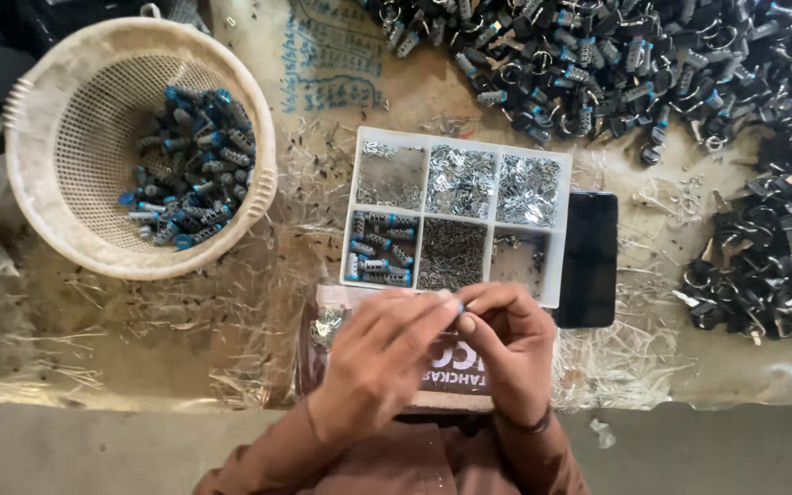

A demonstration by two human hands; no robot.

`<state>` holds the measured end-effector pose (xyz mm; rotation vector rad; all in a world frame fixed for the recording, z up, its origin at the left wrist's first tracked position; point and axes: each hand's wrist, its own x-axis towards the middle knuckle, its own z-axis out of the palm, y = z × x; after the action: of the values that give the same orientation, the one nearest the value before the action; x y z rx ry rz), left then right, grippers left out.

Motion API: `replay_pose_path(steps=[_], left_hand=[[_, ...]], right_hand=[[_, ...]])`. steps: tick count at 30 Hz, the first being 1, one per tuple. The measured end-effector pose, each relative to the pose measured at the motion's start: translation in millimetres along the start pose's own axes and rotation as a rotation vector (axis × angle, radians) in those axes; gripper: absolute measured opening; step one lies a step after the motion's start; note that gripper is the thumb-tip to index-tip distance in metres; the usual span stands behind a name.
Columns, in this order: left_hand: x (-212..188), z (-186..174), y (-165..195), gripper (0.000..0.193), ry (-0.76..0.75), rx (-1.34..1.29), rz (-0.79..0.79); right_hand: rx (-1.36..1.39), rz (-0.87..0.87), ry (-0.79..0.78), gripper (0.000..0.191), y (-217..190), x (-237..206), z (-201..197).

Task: The person sits at a workbench covered with piles of small metal fittings and picks up individual components, fits them together by hand, and places the assembled pieces into a compartmented plastic organizer tray, occasionally reaching into the piles for more parts.

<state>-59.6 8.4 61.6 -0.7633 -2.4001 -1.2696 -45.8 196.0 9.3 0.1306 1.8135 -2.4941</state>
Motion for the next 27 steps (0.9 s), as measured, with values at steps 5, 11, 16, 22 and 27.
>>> replay_pose_path(steps=[5, 11, 16, 22, 27], left_hand=[[-8, 19, -11, 0.044, 0.129, 0.048, 0.075], [8, 19, -35, 0.05, 0.076, 0.077, 0.061], [16, 17, -34, 0.056, -0.015, 0.082, 0.09], [16, 18, -45, 0.053, -0.028, 0.091, 0.103], [14, 23, -54, 0.05, 0.043, -0.02, 0.003]], right_hand=[[-0.058, -0.006, -0.014, 0.012, 7, -7, 4], [-0.332, -0.143, -0.012, 0.025, -19, 25, -16], [-0.372, -0.054, -0.097, 0.018, -15, 36, -13], [-0.331, -0.166, -0.081, 0.016, -12, 40, 5], [-0.558, -0.071, -0.196, 0.02, -42, 60, -2]])
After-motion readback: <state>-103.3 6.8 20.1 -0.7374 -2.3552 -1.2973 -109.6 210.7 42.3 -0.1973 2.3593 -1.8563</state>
